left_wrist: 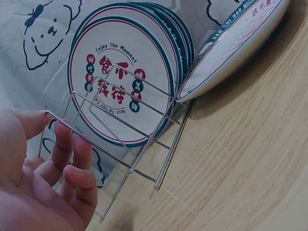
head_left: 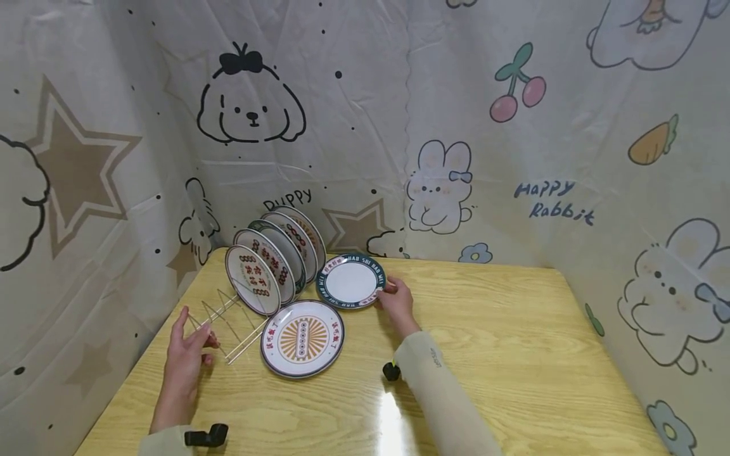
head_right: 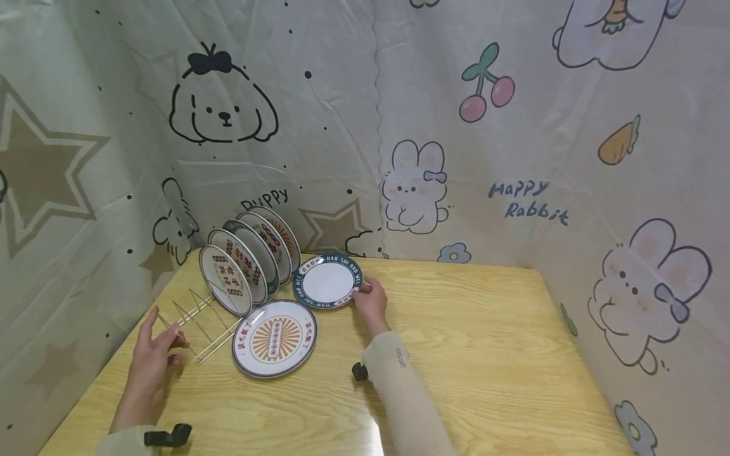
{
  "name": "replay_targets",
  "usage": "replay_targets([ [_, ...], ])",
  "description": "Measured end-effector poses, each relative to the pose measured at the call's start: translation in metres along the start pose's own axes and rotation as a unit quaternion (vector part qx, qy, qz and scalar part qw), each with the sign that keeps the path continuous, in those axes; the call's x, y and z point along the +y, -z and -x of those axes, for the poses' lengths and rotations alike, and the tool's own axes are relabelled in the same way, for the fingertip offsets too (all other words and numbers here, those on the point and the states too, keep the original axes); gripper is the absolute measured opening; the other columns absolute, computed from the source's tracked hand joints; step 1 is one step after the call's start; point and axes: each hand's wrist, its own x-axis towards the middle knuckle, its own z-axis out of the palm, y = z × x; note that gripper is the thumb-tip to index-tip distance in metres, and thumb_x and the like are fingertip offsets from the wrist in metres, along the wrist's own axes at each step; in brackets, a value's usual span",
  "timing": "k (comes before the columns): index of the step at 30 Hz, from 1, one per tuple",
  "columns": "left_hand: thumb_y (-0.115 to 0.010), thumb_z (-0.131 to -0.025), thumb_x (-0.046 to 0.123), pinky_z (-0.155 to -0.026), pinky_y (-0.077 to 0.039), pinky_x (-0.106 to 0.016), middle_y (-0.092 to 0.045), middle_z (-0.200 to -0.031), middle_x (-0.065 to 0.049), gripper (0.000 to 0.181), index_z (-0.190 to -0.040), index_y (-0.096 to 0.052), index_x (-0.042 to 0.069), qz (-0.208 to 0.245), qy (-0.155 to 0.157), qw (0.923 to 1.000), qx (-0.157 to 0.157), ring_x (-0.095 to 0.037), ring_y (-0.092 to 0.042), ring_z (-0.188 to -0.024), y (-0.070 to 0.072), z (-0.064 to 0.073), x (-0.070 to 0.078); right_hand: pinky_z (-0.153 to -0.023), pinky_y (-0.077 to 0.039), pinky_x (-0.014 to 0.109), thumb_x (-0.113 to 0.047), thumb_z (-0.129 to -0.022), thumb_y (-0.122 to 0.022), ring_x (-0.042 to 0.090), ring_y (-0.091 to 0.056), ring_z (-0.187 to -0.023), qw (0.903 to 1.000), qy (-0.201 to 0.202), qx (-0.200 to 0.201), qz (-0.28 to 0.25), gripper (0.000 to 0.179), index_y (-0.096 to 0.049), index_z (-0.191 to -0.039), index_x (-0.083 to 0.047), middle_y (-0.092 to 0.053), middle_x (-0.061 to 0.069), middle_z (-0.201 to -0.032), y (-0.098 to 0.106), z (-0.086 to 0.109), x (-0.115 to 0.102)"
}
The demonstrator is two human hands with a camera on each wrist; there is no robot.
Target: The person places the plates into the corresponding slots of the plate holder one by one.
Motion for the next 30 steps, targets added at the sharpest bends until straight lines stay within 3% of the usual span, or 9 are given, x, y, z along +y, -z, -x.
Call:
replay_targets([
  [4,-0.056,-0.107,0.036,-0.059,-0.046,-0.021,-0.065,-0.088,0.011,0.08,-0.166,-0.002,0.044,0.002,0.002,1.0,-0.005,-0.003,-0.062,-0.081,-0.001,0.001,0.0,-0.073,-0.062,0.028,0.011,-0.091,-0.068,0.022,-0.068,-0.088,1.0,-0.005,-0.004,-0.007,0.059,-0.053,-0.146,-0.001,-0.064,0.023,-0.123,0.001,-0.001,0.004],
  [14,-0.057,-0.107,0.036,-0.059,-0.046,-0.021,-0.065,-0.089,0.011,0.082,-0.166,0.0,0.043,0.003,0.004,0.9999,-0.01,-0.004,-0.062,-0.082,-0.002,-0.002,-0.003,-0.066,-0.062,0.03,0.009,-0.094,-0.066,0.019,-0.066,-0.076,0.9994,-0.018,0.013,-0.027,0.053,-0.055,-0.144,-0.002,-0.059,0.019,-0.116,0.009,0.002,0.004],
  [21,-0.056,-0.107,0.037,-0.06,-0.046,-0.022,-0.066,-0.09,0.012,0.082,-0.166,0.001,0.043,-0.005,0.013,0.9999,-0.001,-0.003,-0.061,-0.082,0.002,-0.002,-0.004,-0.065,-0.061,0.028,0.003,-0.095,-0.064,0.018,-0.066,-0.078,0.9989,-0.03,-0.009,-0.036,0.052,-0.054,-0.146,0.0,-0.06,0.022,-0.127,0.019,0.004,0.004],
  [30,-0.057,-0.107,0.037,-0.058,-0.045,-0.021,-0.066,-0.088,0.012,0.083,-0.167,-0.001,0.039,0.001,-0.006,1.0,-0.005,-0.003,-0.062,-0.08,0.001,-0.001,-0.001,-0.067,-0.061,0.027,0.003,-0.094,-0.06,0.017,-0.064,-0.08,0.9972,-0.046,-0.033,-0.048,0.051,-0.052,-0.144,0.003,-0.057,0.021,-0.122,0.034,0.002,0.004],
])
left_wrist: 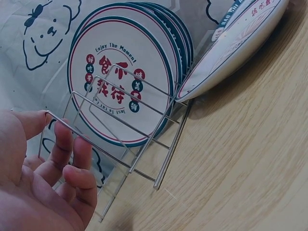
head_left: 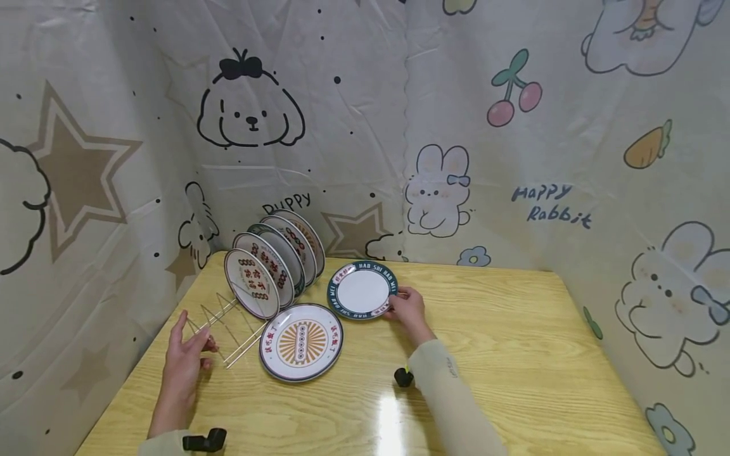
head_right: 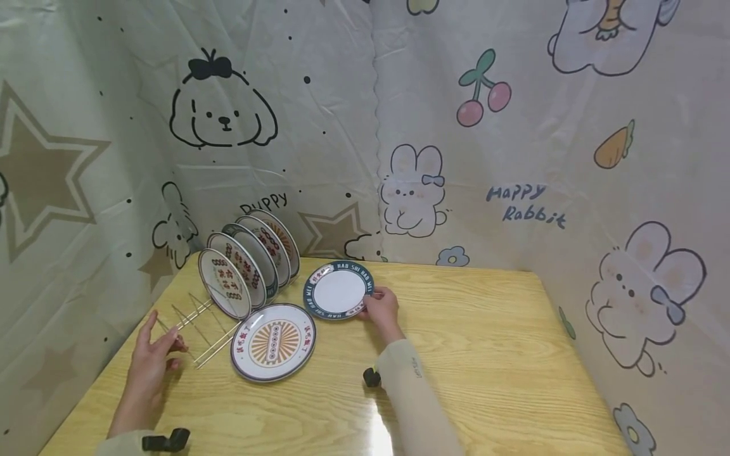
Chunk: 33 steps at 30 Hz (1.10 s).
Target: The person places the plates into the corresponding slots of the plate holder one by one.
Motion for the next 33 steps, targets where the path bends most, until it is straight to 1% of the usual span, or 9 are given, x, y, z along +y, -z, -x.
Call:
replay_targets([
  [3,-0.057,-0.107,0.037,-0.059,-0.045,-0.021,-0.067,-0.088,0.012,0.083,-0.166,0.0,0.04,0.001,0.001,1.0,-0.002,-0.003,-0.062,-0.081,0.0,-0.001,-0.001,-0.066,-0.061,0.027,0.004,-0.094,-0.057,0.017,-0.065,-0.079,0.9998,0.0,-0.008,-0.016,0.05,-0.049,-0.144,0.005,-0.06,0.023,-0.121,0.004,0.001,0.001],
  [6,-0.057,-0.107,0.037,-0.059,-0.046,-0.022,-0.066,-0.088,0.012,0.082,-0.166,0.0,0.042,-0.001,0.005,1.0,0.0,-0.003,-0.062,-0.081,0.0,-0.001,-0.002,-0.065,-0.061,0.026,0.005,-0.093,-0.055,0.016,-0.067,-0.076,0.9993,-0.002,-0.016,-0.032,0.052,-0.045,-0.144,0.006,-0.064,0.022,-0.112,0.009,0.002,0.002],
  [9,-0.056,-0.107,0.036,-0.059,-0.046,-0.022,-0.066,-0.088,0.012,0.082,-0.166,0.0,0.042,-0.001,0.005,1.0,0.001,-0.003,-0.062,-0.081,0.001,-0.001,-0.002,-0.064,-0.061,0.027,0.007,-0.092,-0.053,0.017,-0.065,-0.072,0.9986,-0.003,-0.027,-0.045,0.055,-0.042,-0.146,0.006,-0.064,0.02,-0.102,0.014,0.005,0.002],
  [12,-0.056,-0.107,0.035,-0.059,-0.046,-0.022,-0.067,-0.088,0.012,0.082,-0.166,0.0,0.041,0.002,0.001,1.0,-0.001,-0.003,-0.062,-0.08,0.001,-0.001,-0.002,-0.064,-0.061,0.028,0.008,-0.09,-0.054,0.018,-0.063,-0.072,0.9981,-0.009,-0.037,-0.048,0.061,-0.039,-0.149,0.004,-0.062,0.018,-0.098,0.018,0.009,-0.001],
  [17,-0.056,-0.107,0.035,-0.059,-0.046,-0.022,-0.066,-0.088,0.012,0.083,-0.167,0.001,0.039,0.009,-0.01,0.9998,-0.011,-0.003,-0.062,-0.08,0.001,0.0,-0.002,-0.069,-0.062,0.029,0.008,-0.089,-0.054,0.019,-0.064,-0.075,0.9974,-0.023,-0.051,-0.045,0.073,-0.031,-0.158,0.002,-0.062,0.021,-0.105,0.023,0.015,-0.003],
  [22,-0.057,-0.107,0.035,-0.059,-0.046,-0.021,-0.066,-0.087,0.012,0.083,-0.167,0.0,0.038,0.015,-0.014,0.9997,-0.017,-0.003,-0.062,-0.08,0.0,-0.001,-0.002,-0.071,-0.063,0.032,0.009,-0.088,-0.053,0.021,-0.067,-0.077,0.9964,-0.034,-0.059,-0.051,0.078,-0.026,-0.161,0.0,-0.062,0.023,-0.108,0.027,0.019,-0.003],
  [25,-0.057,-0.107,0.034,-0.059,-0.046,-0.021,-0.067,-0.088,0.012,0.083,-0.167,0.001,0.038,0.011,-0.013,0.9997,-0.015,-0.003,-0.062,-0.08,0.0,0.0,-0.002,-0.071,-0.063,0.033,0.01,-0.088,-0.054,0.022,-0.068,-0.079,0.9958,-0.03,-0.066,-0.056,0.077,-0.027,-0.16,-0.002,-0.062,0.024,-0.108,0.028,0.021,-0.001],
  [30,-0.055,-0.108,0.035,-0.061,-0.047,-0.022,-0.066,-0.09,0.012,0.081,-0.167,0.0,0.038,-0.006,-0.006,1.0,-0.003,-0.003,-0.061,-0.082,0.0,0.0,-0.001,-0.074,-0.063,0.035,0.008,-0.089,-0.054,0.024,-0.065,-0.084,0.9948,-0.018,-0.08,-0.06,0.075,-0.029,-0.159,-0.003,-0.057,0.023,-0.114,0.03,0.027,0.002],
  [33,-0.054,-0.108,0.036,-0.063,-0.047,-0.023,-0.066,-0.091,0.013,0.079,-0.166,-0.001,0.042,-0.018,0.004,0.9998,0.006,-0.002,-0.061,-0.084,0.0,-0.001,-0.002,-0.075,-0.063,0.035,0.008,-0.09,-0.053,0.023,-0.064,-0.084,0.9942,-0.015,-0.087,-0.062,0.074,-0.029,-0.159,-0.004,-0.055,0.022,-0.116,0.031,0.032,0.002],
])
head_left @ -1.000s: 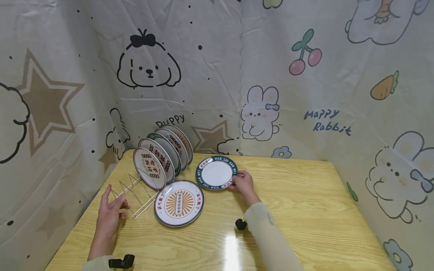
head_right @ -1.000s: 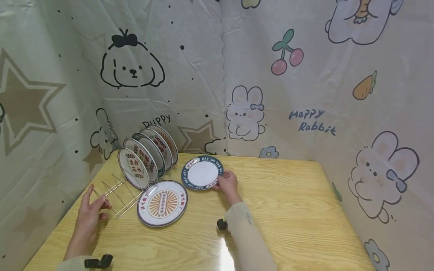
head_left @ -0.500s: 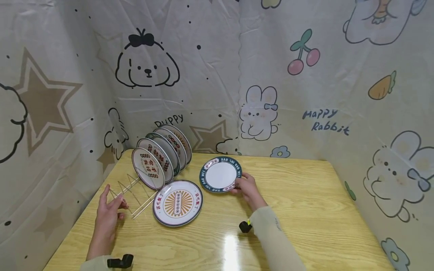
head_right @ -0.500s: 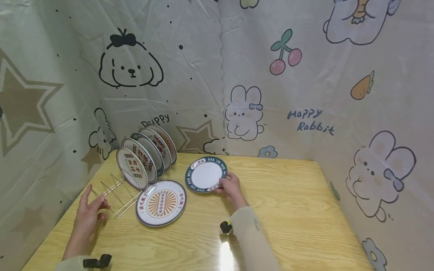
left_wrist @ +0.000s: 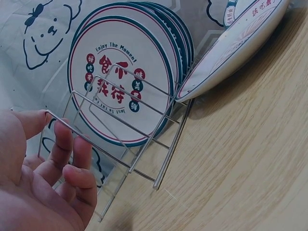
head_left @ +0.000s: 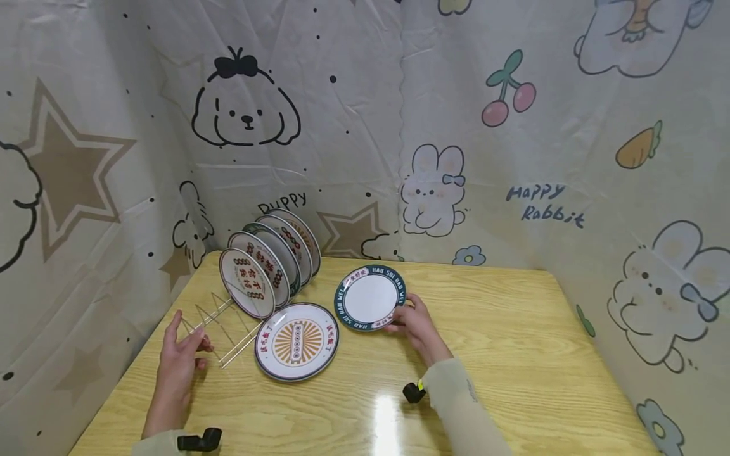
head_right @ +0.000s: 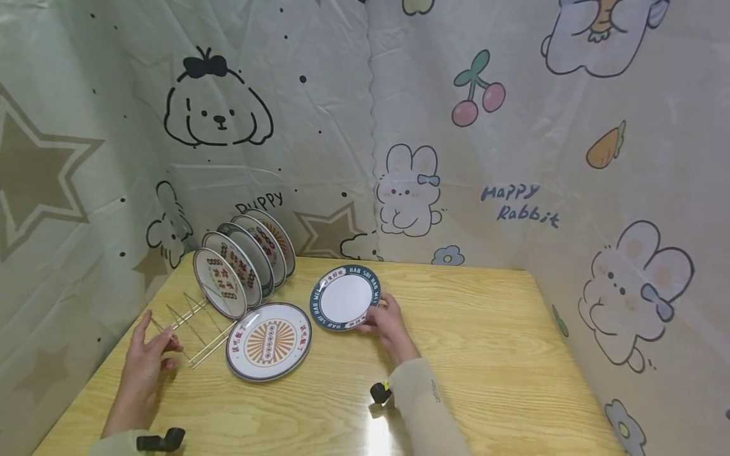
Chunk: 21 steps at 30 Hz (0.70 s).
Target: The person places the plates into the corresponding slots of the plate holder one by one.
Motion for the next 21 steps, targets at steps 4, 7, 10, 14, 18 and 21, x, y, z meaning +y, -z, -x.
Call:
replay_targets([
  [4,-0.054,-0.108,0.036,-0.063,-0.047,-0.023,-0.066,-0.09,0.013,0.077,-0.165,-0.002,0.044,0.002,0.005,1.0,0.005,-0.003,-0.06,-0.084,0.0,-0.001,0.0,-0.078,-0.063,0.037,0.007,-0.091,-0.054,0.022,-0.065,-0.083,0.9999,0.008,-0.01,-0.004,0.071,-0.031,-0.158,-0.005,-0.055,0.023,-0.122,0.0,0.004,-0.001],
  [7,-0.054,-0.108,0.035,-0.062,-0.047,-0.023,-0.066,-0.09,0.012,0.078,-0.165,-0.002,0.044,0.009,0.001,1.0,0.001,-0.003,-0.06,-0.084,-0.001,-0.001,0.001,-0.078,-0.063,0.037,0.007,-0.091,-0.054,0.02,-0.065,-0.081,0.9997,0.017,-0.013,-0.011,0.067,-0.035,-0.155,-0.005,-0.055,0.021,-0.121,0.0,0.007,-0.003],
  [10,-0.055,-0.108,0.035,-0.061,-0.047,-0.023,-0.066,-0.09,0.012,0.078,-0.166,-0.002,0.042,0.014,-0.001,0.9999,0.0,-0.003,-0.061,-0.083,-0.001,0.0,0.001,-0.078,-0.063,0.037,0.007,-0.091,-0.054,0.019,-0.063,-0.082,0.9994,0.027,-0.013,-0.019,0.063,-0.038,-0.152,-0.005,-0.056,0.018,-0.116,0.0,0.011,-0.006],
  [14,-0.055,-0.108,0.035,-0.061,-0.046,-0.023,-0.066,-0.089,0.012,0.079,-0.166,-0.002,0.041,0.015,0.002,0.9999,0.003,-0.003,-0.061,-0.082,-0.002,0.001,0.002,-0.078,-0.063,0.036,0.008,-0.09,-0.055,0.019,-0.064,-0.085,0.9988,0.032,-0.016,-0.032,0.061,-0.04,-0.148,-0.005,-0.057,0.017,-0.114,0.0,0.014,-0.009],
  [18,-0.055,-0.108,0.035,-0.061,-0.046,-0.023,-0.065,-0.089,0.012,0.079,-0.166,-0.002,0.042,0.012,0.007,0.9999,0.003,-0.003,-0.061,-0.082,-0.001,0.001,0.002,-0.079,-0.063,0.037,0.01,-0.089,-0.056,0.021,-0.066,-0.086,0.9984,0.035,-0.017,-0.041,0.063,-0.04,-0.147,-0.006,-0.06,0.017,-0.117,0.0,0.018,-0.01],
  [21,-0.055,-0.108,0.037,-0.061,-0.046,-0.023,-0.065,-0.09,0.012,0.078,-0.165,-0.002,0.044,0.012,0.014,0.9998,0.005,-0.003,-0.061,-0.082,-0.001,0.001,0.002,-0.08,-0.063,0.037,0.009,-0.09,-0.056,0.021,-0.066,-0.086,0.9984,0.037,-0.02,-0.036,0.063,-0.041,-0.148,-0.008,-0.062,0.017,-0.119,0.001,0.02,-0.012],
])
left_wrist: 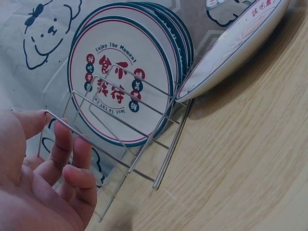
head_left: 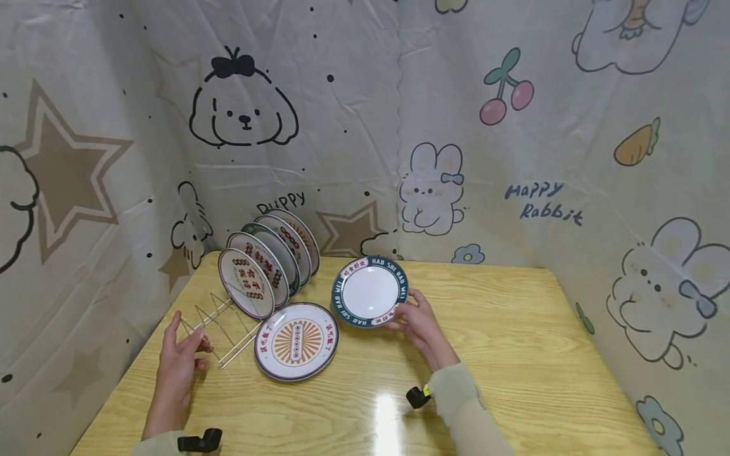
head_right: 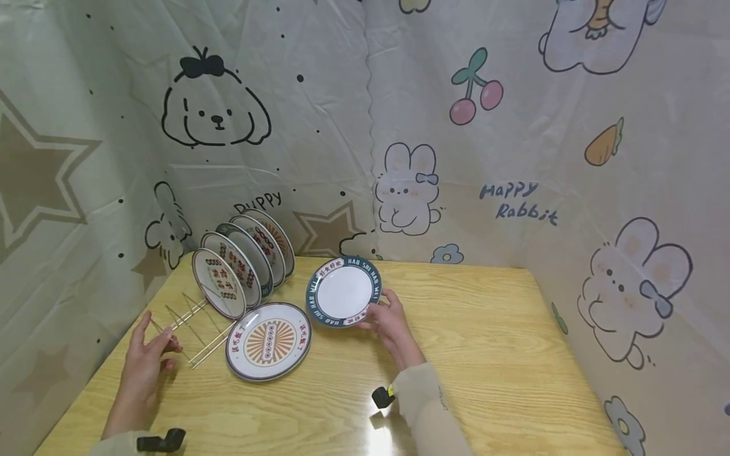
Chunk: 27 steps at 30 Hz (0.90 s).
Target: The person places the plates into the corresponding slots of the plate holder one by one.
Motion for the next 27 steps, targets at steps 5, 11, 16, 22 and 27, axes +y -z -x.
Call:
replay_targets([
  [5,-0.054,-0.108,0.037,-0.062,-0.046,-0.023,-0.065,-0.09,0.013,0.077,-0.164,-0.003,0.047,0.001,0.008,1.0,0.002,-0.003,-0.061,-0.083,0.001,0.0,-0.001,-0.08,-0.063,0.038,0.009,-0.09,-0.057,0.021,-0.068,-0.087,0.9998,0.006,-0.015,0.014,0.063,-0.042,-0.149,-0.009,-0.064,0.016,-0.117,-0.001,0.004,-0.001],
  [11,-0.054,-0.108,0.037,-0.062,-0.046,-0.023,-0.065,-0.089,0.013,0.078,-0.165,-0.003,0.046,0.003,0.008,1.0,-0.001,-0.003,-0.061,-0.083,0.001,-0.002,-0.001,-0.079,-0.063,0.037,0.008,-0.09,-0.058,0.021,-0.068,-0.089,0.999,0.014,-0.037,0.021,0.064,-0.043,-0.149,-0.008,-0.065,0.015,-0.118,-0.005,0.012,-0.001],
  [16,-0.055,-0.108,0.037,-0.062,-0.047,-0.023,-0.065,-0.09,0.013,0.078,-0.165,-0.002,0.045,0.002,-0.002,1.0,-0.004,-0.003,-0.061,-0.083,0.001,-0.002,-0.001,-0.075,-0.063,0.036,0.008,-0.089,-0.059,0.02,-0.069,-0.085,0.9981,0.02,-0.053,0.024,0.06,-0.046,-0.146,-0.007,-0.067,0.014,-0.114,-0.008,0.019,-0.002],
  [22,-0.055,-0.108,0.036,-0.062,-0.047,-0.023,-0.066,-0.089,0.012,0.079,-0.166,-0.002,0.042,-0.001,-0.016,0.9999,-0.003,-0.003,-0.06,-0.084,0.0,-0.001,-0.001,-0.074,-0.063,0.036,0.008,-0.088,-0.06,0.021,-0.07,-0.087,0.9969,0.012,-0.071,0.03,0.061,-0.047,-0.145,-0.009,-0.066,0.017,-0.121,-0.011,0.029,-0.003],
  [27,-0.055,-0.108,0.036,-0.061,-0.046,-0.023,-0.066,-0.088,0.012,0.078,-0.166,-0.002,0.042,-0.001,-0.019,0.9998,0.0,-0.003,-0.06,-0.083,0.0,0.0,-0.002,-0.075,-0.063,0.037,0.009,-0.088,-0.06,0.02,-0.07,-0.088,0.9946,0.011,-0.097,0.033,0.064,-0.047,-0.148,-0.01,-0.063,0.02,-0.129,-0.014,0.038,-0.003],
])
